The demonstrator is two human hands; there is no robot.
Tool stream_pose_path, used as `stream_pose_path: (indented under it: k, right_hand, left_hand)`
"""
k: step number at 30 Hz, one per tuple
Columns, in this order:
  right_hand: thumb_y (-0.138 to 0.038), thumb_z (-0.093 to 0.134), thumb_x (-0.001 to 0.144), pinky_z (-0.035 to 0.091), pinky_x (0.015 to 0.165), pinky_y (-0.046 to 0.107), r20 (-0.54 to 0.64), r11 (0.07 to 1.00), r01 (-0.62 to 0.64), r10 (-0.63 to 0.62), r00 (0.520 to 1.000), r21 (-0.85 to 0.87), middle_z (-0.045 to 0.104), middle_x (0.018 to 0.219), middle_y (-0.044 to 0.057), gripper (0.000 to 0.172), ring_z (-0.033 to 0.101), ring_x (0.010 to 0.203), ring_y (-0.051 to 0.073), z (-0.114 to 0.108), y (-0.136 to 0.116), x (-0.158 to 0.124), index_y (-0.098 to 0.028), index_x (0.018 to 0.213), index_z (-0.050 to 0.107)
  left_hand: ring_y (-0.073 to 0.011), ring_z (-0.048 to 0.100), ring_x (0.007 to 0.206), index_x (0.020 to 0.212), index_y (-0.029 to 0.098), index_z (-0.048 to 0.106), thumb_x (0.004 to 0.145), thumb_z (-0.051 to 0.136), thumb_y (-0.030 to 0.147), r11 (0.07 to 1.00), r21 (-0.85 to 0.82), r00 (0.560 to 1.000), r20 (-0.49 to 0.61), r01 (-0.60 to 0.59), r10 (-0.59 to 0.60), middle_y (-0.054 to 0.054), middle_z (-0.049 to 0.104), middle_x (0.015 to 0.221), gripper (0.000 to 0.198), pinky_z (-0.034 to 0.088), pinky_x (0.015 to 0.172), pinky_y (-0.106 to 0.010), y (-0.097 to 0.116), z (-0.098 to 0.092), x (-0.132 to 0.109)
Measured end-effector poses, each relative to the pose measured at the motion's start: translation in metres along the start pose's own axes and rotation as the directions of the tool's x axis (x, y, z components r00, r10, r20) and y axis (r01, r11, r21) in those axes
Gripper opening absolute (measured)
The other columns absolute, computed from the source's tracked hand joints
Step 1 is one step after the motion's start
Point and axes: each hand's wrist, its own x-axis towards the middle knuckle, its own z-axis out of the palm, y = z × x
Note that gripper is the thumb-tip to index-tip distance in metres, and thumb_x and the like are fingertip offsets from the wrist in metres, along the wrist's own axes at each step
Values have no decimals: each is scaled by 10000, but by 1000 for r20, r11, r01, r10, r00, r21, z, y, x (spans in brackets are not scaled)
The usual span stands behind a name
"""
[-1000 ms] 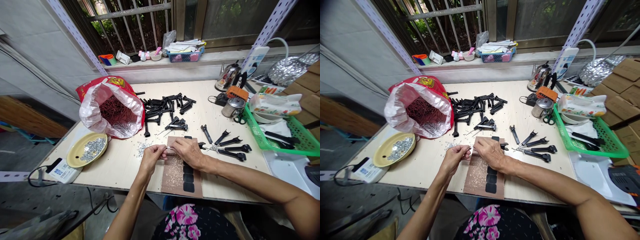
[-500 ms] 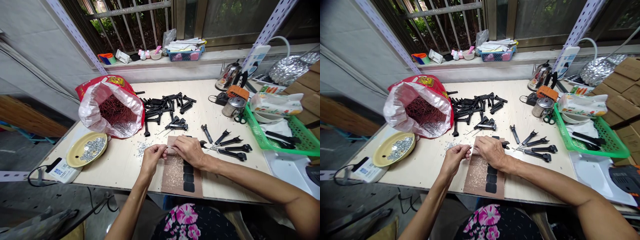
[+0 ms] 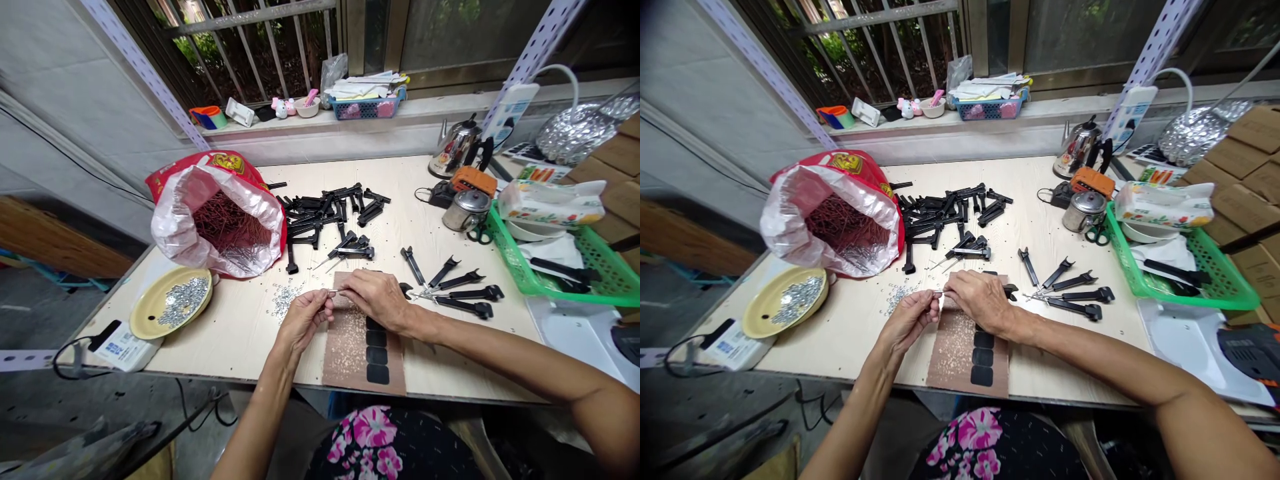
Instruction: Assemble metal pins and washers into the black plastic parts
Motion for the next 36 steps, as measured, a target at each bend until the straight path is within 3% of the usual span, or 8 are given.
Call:
stream_pose_path:
  k: [6,21,24,29,36]
  right_hand:
    - [-285,410,954,302,633,269,-1,995,23,-23,1000,-101,596,801,18,249,493,743,141,-1,-2,3,-185,840,606]
    - [-209,452,929,272,617,293,-25,947,141,-155,988,-289,599,838,25,154,471,761,157,5,2,-3,-186,874,594]
    - [-181,417,938,280,600,274,-19,962,124,-133,991,-241,588,809,28,186,484,731,139,6,3,-4,-171,853,582]
    - [-294,375,964,267,529,242,63,999,-15,17,998,-44,580,771,24,276,482,631,108,7,3,-4,-153,824,568]
    - [-269,391,955,320,579,243,43,998,47,-46,998,-30,596,800,35,244,515,689,123,3,5,-3,-151,882,591]
  left_hand:
    - [-63,532,493,714,102,654,651,767,344,998,47,998,-38,-51,53,0,611,586,274,473,511,-191,-2,1,1]
    - [-81,537,502,718,106,662,702,713,350,954,253,979,-74,-164,188,-7,626,600,250,471,523,-214,-4,4,1]
    - [-82,538,506,718,114,665,727,689,349,933,306,974,-58,-190,217,-2,624,601,236,459,526,-209,-2,3,1]
    - [-89,547,527,718,124,680,751,664,354,853,468,959,-38,-232,282,-5,636,611,233,447,543,-199,-1,1,-2]
    - [-102,547,522,719,135,687,744,661,382,838,498,960,-39,-223,278,-3,631,604,249,451,526,-207,-1,4,-2]
